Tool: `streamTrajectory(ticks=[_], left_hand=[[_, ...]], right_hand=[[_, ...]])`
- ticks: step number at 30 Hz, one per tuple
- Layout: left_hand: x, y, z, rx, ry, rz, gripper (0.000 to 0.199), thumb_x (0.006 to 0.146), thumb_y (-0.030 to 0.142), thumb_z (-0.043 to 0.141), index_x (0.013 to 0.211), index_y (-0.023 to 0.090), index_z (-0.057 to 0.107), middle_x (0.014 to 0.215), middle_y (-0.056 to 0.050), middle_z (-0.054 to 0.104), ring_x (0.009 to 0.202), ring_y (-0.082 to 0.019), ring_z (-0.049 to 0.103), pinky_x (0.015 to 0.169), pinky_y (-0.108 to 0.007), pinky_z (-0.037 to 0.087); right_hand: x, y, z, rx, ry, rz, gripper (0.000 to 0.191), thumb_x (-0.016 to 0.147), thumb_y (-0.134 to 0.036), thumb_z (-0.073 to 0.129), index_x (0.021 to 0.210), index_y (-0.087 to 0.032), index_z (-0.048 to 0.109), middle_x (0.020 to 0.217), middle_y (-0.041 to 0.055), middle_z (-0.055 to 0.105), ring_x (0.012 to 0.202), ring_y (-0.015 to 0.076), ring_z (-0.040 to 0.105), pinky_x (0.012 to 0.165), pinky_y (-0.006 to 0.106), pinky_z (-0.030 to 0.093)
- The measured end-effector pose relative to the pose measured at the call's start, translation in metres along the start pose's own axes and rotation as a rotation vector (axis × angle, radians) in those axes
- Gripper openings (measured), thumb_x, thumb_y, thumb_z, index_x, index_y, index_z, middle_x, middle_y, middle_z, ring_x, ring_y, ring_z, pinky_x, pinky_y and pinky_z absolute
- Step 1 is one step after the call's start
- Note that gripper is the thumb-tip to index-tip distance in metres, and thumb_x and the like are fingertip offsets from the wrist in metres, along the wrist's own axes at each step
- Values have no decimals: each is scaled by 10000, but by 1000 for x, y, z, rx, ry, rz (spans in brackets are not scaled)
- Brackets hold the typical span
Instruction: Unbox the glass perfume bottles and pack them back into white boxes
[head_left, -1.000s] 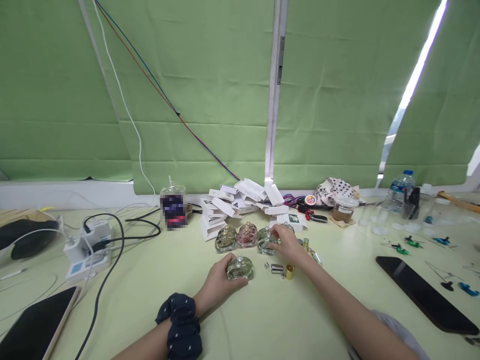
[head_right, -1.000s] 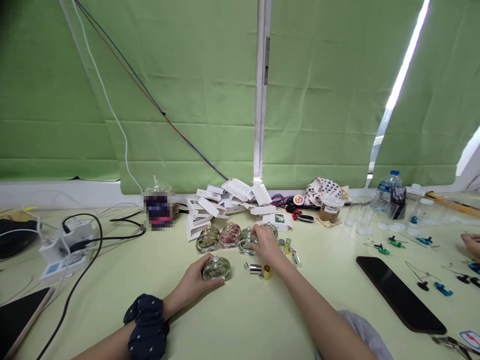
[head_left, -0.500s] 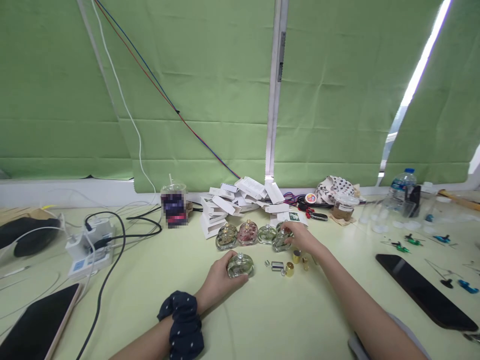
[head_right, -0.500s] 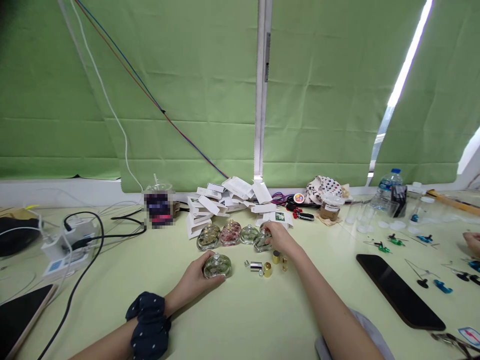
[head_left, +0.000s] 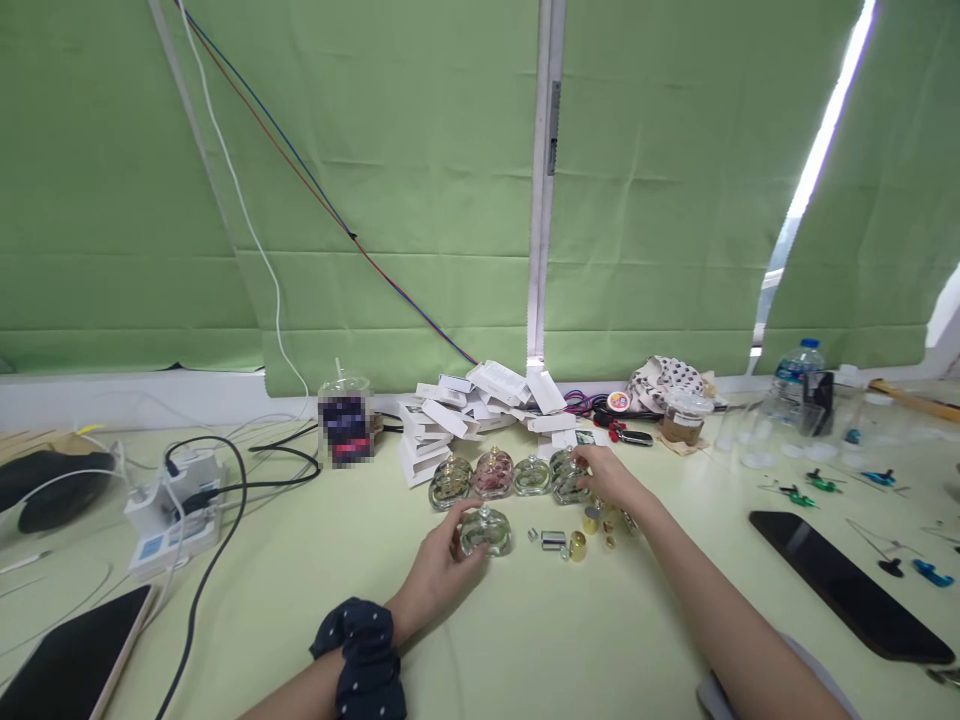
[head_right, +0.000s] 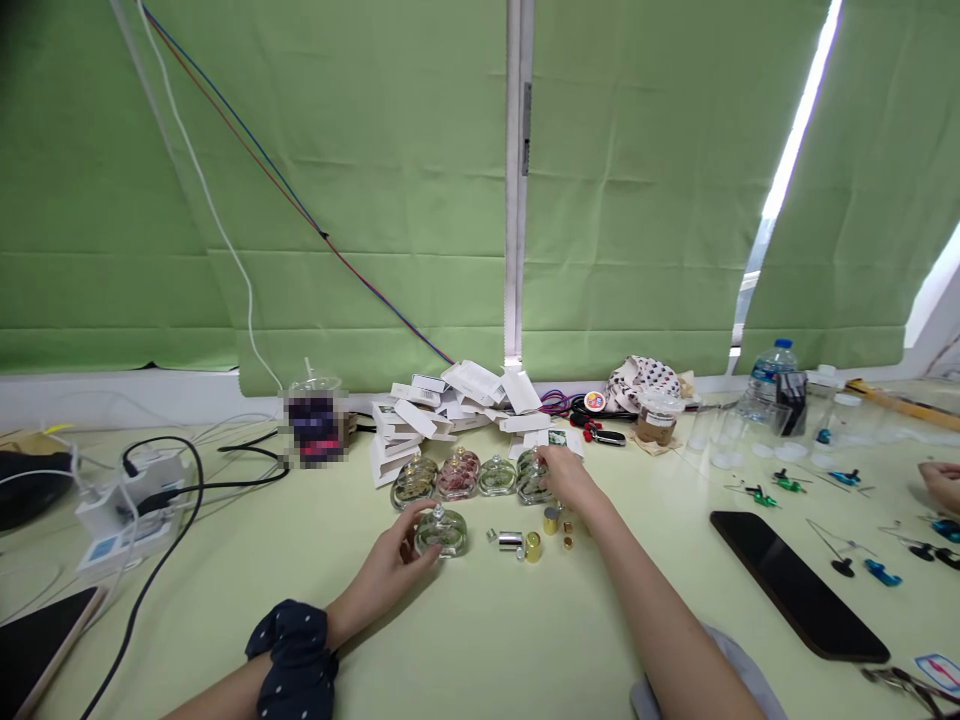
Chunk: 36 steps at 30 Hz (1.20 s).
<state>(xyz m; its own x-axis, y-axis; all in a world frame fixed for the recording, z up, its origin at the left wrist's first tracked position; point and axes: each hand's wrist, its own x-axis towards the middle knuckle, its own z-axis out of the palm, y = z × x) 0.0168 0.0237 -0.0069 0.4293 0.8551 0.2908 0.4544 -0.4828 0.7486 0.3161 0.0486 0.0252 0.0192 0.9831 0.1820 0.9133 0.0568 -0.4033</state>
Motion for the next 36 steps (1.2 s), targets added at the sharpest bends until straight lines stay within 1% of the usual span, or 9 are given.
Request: streamTrajectory(ticks=[4, 6, 10, 13, 18, 23, 28, 32, 36], left_hand=[[3, -5, 4, 89, 45, 89, 354, 830, 266, 523, 1184, 247, 507, 1090, -49, 592, 657, -139, 553, 600, -266, 461], [8, -7, 5, 158, 66, 169, 329, 844, 274, 523, 1173, 254, 527, 1154, -60, 553, 723, -153, 583, 661, -284, 484], [24, -7, 5, 426, 171, 366, 322, 805, 306, 619, 1121, 247, 603, 1145, -87, 565, 1023, -272, 542, 866, -391, 439], [37, -1, 7, 631, 202, 445, 352, 748, 302, 698, 1093, 261, 643, 1153, -92, 592, 1086, -318, 491, 889, -442, 392], [54, 13, 19, 793, 225, 461, 361, 708, 293, 745, 1058, 250, 667, 1187, -88, 601, 1143, -338, 460, 909, -463, 352], [66, 19, 35, 838, 255, 451, 345, 704, 295, 747, 1032, 235, 664, 1178, -91, 618, 1150, -341, 472, 930, -485, 320], [74, 22, 49, 839, 301, 409, 336, 768, 281, 685, 1097, 232, 638, 1207, -103, 624, 1197, -331, 471, 977, -512, 291], [80, 16, 59, 840, 299, 409, 383, 864, 276, 561, 1238, 192, 561, 1317, -125, 566, 1301, -312, 396, 1072, -575, 155], [84, 8, 66, 869, 257, 413, 401, 910, 280, 473, 1291, 167, 525, 1308, -127, 576, 1345, -297, 351, 1103, -614, 50]], right_hand=[[2, -2, -1, -24, 18, 22, 282, 647, -33, 685, 903, -131, 620, 931, 78, 607, 871, 204, 560, 746, 269, 376], [3, -2, -2, -26, 27, 26, 281, 638, -38, 696, 888, -135, 614, 965, 79, 583, 879, 203, 552, 750, 270, 377], [5, -1, -2, 1, 43, 36, 304, 637, -66, 711, 901, -144, 582, 1006, 75, 546, 867, 188, 548, 752, 264, 391], [3, 0, -2, 33, 68, 38, 414, 646, -68, 696, 1011, -163, 525, 1111, 90, 497, 898, 183, 545, 765, 267, 403], [1, 3, 0, 70, 63, 19, 596, 620, -28, 671, 1136, -225, 445, 1172, 72, 512, 1087, 235, 486, 833, 294, 397], [6, 9, 3, 88, 37, 33, 690, 626, -58, 698, 1223, -221, 394, 1155, 89, 565, 1058, 252, 526, 846, 328, 411], [10, 13, 4, 77, 35, 23, 763, 596, -68, 739, 1274, -197, 413, 1209, 115, 549, 1140, 272, 498, 933, 367, 383], [12, 14, 6, 68, 45, 14, 735, 579, -69, 757, 1249, -181, 476, 1242, 125, 525, 1159, 274, 498, 947, 363, 388], [14, 15, 11, 62, 61, 4, 692, 607, -65, 738, 1247, -160, 492, 1228, 123, 526, 1129, 264, 523, 925, 343, 411]])
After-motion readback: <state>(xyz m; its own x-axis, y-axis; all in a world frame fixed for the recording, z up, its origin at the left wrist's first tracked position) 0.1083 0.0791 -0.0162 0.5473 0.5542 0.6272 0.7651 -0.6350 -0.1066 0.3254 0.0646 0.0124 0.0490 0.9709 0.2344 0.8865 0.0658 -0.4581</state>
